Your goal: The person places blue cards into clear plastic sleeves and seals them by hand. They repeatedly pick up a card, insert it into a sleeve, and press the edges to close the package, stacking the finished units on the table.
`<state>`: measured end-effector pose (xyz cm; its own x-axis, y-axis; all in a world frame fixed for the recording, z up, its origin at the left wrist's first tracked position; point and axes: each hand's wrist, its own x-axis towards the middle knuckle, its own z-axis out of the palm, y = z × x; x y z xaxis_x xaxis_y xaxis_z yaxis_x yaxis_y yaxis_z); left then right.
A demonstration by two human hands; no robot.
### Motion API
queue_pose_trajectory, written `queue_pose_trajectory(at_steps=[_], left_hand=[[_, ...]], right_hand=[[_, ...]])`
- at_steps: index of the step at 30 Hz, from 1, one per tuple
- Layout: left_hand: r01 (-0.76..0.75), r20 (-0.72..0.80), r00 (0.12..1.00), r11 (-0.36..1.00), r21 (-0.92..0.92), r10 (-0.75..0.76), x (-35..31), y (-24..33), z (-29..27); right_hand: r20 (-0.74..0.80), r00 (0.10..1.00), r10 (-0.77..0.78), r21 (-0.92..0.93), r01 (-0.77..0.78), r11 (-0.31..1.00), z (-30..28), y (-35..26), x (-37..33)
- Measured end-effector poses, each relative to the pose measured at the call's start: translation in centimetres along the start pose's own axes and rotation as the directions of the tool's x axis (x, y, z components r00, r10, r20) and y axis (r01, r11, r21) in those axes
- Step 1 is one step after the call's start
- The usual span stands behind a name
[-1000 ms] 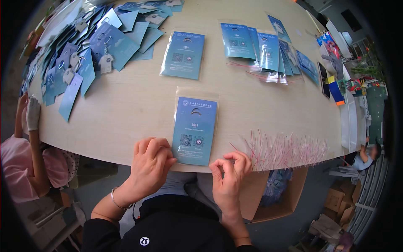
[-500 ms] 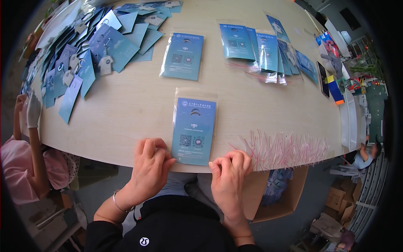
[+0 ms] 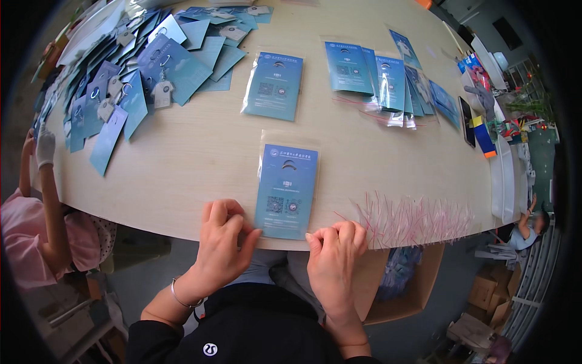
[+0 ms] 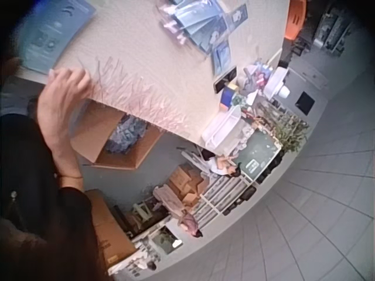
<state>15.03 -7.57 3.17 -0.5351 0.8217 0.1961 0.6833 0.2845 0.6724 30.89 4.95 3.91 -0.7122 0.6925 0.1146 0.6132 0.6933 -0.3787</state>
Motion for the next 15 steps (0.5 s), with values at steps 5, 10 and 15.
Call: queue_pose_trajectory(at_steps=[5,10,15], left_hand=[[0.066,-0.105,0.992,0.997,0.026,-0.063,0.3,1.0,0.6],[-0.354,0.167,0.923,0.935,0.019,0.346,-0.4,0.4,1.7],[-0.472,0.43,0.824,0.867,0.163,0.368,0.4,2.5,2.3]], right_hand=[[0.005,1.0,0.02,0.013,-0.02,1.0,-0.2,0.0,0.2],[-0.052,0.998,0.035,0.019,-0.034,0.999,-0.6,-0.1,0.4],[-0.119,0.992,0.047,0.023,-0.045,0.999,-0.3,0.6,0.5]])
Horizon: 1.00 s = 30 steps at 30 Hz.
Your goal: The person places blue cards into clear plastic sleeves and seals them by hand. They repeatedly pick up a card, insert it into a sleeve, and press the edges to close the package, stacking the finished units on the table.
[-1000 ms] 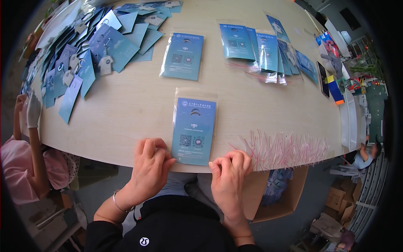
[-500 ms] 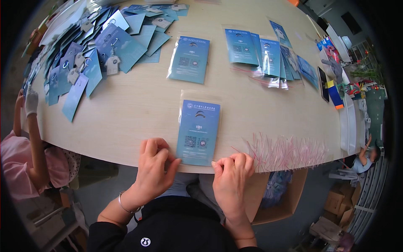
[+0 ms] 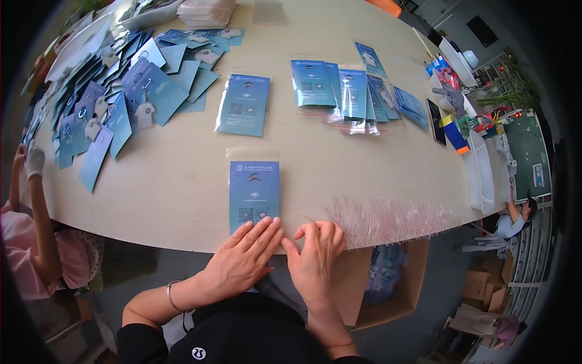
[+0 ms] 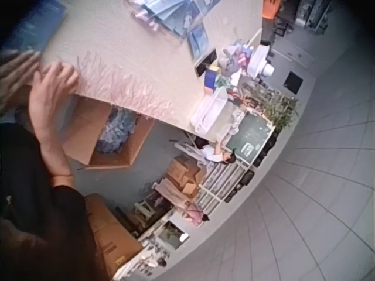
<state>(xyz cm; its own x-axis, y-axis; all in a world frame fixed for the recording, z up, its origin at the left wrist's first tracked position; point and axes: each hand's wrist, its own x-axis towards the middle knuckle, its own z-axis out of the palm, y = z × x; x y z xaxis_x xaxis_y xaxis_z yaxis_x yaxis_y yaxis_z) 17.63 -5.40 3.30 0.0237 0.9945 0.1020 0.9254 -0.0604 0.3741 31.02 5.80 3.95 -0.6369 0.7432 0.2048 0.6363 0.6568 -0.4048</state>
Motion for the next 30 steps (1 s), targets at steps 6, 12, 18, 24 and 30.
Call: queue_pose_trajectory(at_steps=[6,12,18,24,30], left_hand=[[-0.084,-0.035,0.995,0.958,0.276,0.097,-2.1,-0.8,0.9],[-0.194,-0.362,0.895,0.957,0.214,0.262,-2.5,-2.1,-0.8],[-0.064,-0.467,0.843,0.912,0.404,0.266,6.2,-9.1,-6.1],[0.073,-0.251,0.968,0.982,0.175,-0.027,11.7,-16.1,-3.1],[-0.174,-0.159,0.971,0.984,0.039,0.178,9.3,-9.8,-2.2]], right_hand=[[0.101,0.98,-0.169,0.002,0.17,0.985,-2.6,2.2,2.1],[0.035,0.901,-0.433,-0.175,0.432,0.885,-0.9,5.8,16.2],[0.406,0.88,-0.245,-0.324,0.389,0.862,3.4,1.0,17.1],[0.363,0.88,-0.306,-0.303,0.421,0.855,2.4,-1.1,8.7],[0.3,0.874,-0.382,-0.138,0.436,0.889,0.5,-1.5,1.6]])
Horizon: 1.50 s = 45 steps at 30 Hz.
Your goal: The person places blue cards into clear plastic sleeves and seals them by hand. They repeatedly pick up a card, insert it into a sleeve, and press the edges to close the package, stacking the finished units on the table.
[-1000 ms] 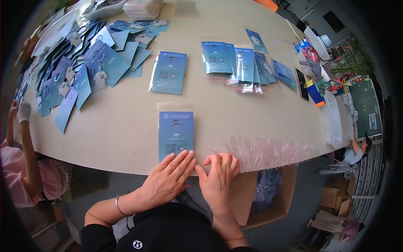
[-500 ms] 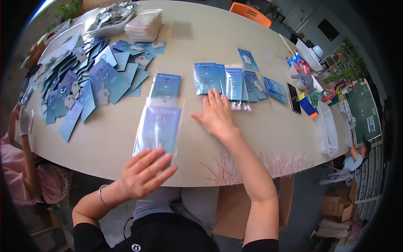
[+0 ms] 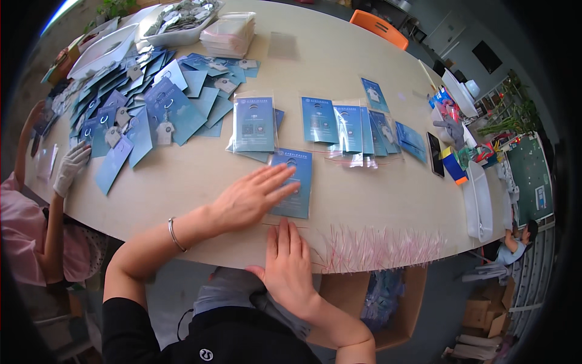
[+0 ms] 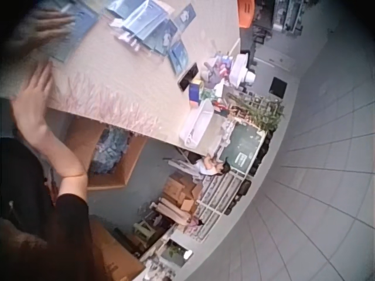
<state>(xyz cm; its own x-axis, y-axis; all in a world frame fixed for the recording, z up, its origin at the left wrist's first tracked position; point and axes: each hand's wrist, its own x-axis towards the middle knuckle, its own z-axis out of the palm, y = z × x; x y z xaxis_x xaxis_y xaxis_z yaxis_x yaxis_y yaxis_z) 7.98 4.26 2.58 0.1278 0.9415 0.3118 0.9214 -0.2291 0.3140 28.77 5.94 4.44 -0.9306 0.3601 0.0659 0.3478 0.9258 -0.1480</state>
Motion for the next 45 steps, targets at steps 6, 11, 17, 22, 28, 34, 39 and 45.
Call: queue_pose_trajectory(at_steps=[6,11,17,22,28,34,39,45], left_hand=[[-0.076,0.187,0.979,0.997,-0.009,0.076,-2.8,2.7,0.4],[-0.081,0.187,0.979,0.997,-0.017,0.083,-2.5,3.0,0.2],[-0.031,0.212,0.977,0.999,0.023,0.026,-2.9,3.5,-0.2],[0.0,0.239,0.971,1.0,0.014,-0.003,-2.6,3.8,-0.5],[-0.015,0.261,0.965,0.999,0.05,0.002,-2.0,4.0,-0.1],[0.031,0.275,0.96,0.994,0.102,-0.058,-2.9,3.9,-0.6],[0.016,0.293,0.955,0.995,0.097,-0.044,-2.2,4.3,-0.4],[0.041,0.328,0.942,0.994,0.099,-0.071,-1.8,4.7,-0.9]], right_hand=[[-0.186,0.973,0.139,0.425,-0.049,0.904,-0.3,2.4,-4.5],[-0.286,0.923,0.259,0.356,-0.149,0.922,-0.7,5.1,-2.3],[-0.26,0.959,0.115,0.198,-0.064,0.978,-0.3,5.5,-0.5],[-0.256,0.96,-0.113,0.102,0.143,0.985,1.1,5.7,-1.2],[-0.122,0.953,-0.278,0.751,0.272,0.602,-3.3,4.9,-5.1],[-0.368,0.497,0.786,0.863,-0.132,0.488,-7.6,19.3,-13.0],[-0.519,0.131,0.845,0.574,-0.679,0.458,-6.8,35.2,-24.2],[-0.352,0.225,0.908,0.145,-0.946,0.291,-4.4,40.8,-24.1]])
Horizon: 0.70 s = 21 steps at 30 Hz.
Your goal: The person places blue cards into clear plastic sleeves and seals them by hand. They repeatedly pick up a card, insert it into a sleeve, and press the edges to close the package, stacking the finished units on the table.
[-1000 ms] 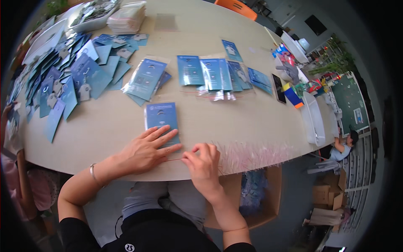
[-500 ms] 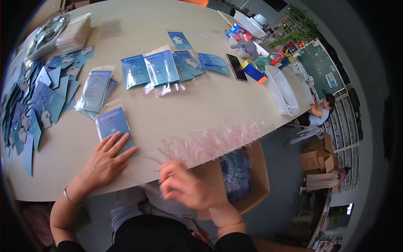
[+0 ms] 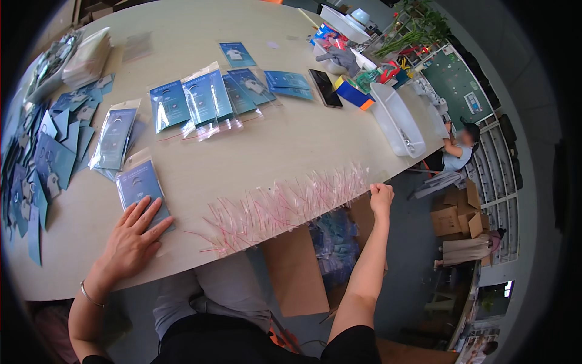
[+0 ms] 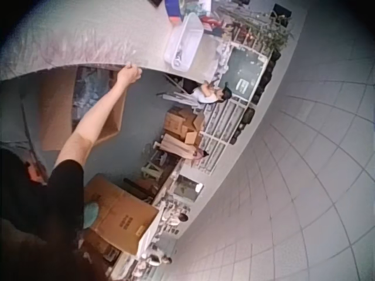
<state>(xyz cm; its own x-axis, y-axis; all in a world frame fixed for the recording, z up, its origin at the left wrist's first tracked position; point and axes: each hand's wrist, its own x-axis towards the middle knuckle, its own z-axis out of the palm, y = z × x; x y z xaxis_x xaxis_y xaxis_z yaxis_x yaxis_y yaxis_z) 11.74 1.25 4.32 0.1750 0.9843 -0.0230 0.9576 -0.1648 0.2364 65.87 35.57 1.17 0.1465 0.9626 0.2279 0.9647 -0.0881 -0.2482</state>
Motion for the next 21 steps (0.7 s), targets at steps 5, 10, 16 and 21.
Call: queue_pose_trajectory(at_steps=[5,10,16,21], left_hand=[[0.007,0.03,1.0,1.0,0.015,-0.008,-1.0,0.5,-0.3],[-0.036,0.028,0.999,0.999,-0.032,0.037,-2.1,1.0,-0.8],[-0.007,0.052,0.999,0.992,-0.13,0.014,-4.4,1.2,-0.8],[-0.052,0.019,0.998,0.976,-0.213,0.057,-5.2,1.3,-0.1]], right_hand=[[0.087,0.995,0.049,-0.048,-0.045,0.998,-0.9,-1.8,0.4],[-0.409,0.913,-0.008,0.128,0.066,0.99,-1.0,-2.6,-0.6],[-0.464,0.819,-0.337,0.398,0.533,0.747,-2.8,-15.5,-11.8],[-0.152,0.266,-0.952,0.582,0.802,0.131,-2.0,-26.6,-28.2]])
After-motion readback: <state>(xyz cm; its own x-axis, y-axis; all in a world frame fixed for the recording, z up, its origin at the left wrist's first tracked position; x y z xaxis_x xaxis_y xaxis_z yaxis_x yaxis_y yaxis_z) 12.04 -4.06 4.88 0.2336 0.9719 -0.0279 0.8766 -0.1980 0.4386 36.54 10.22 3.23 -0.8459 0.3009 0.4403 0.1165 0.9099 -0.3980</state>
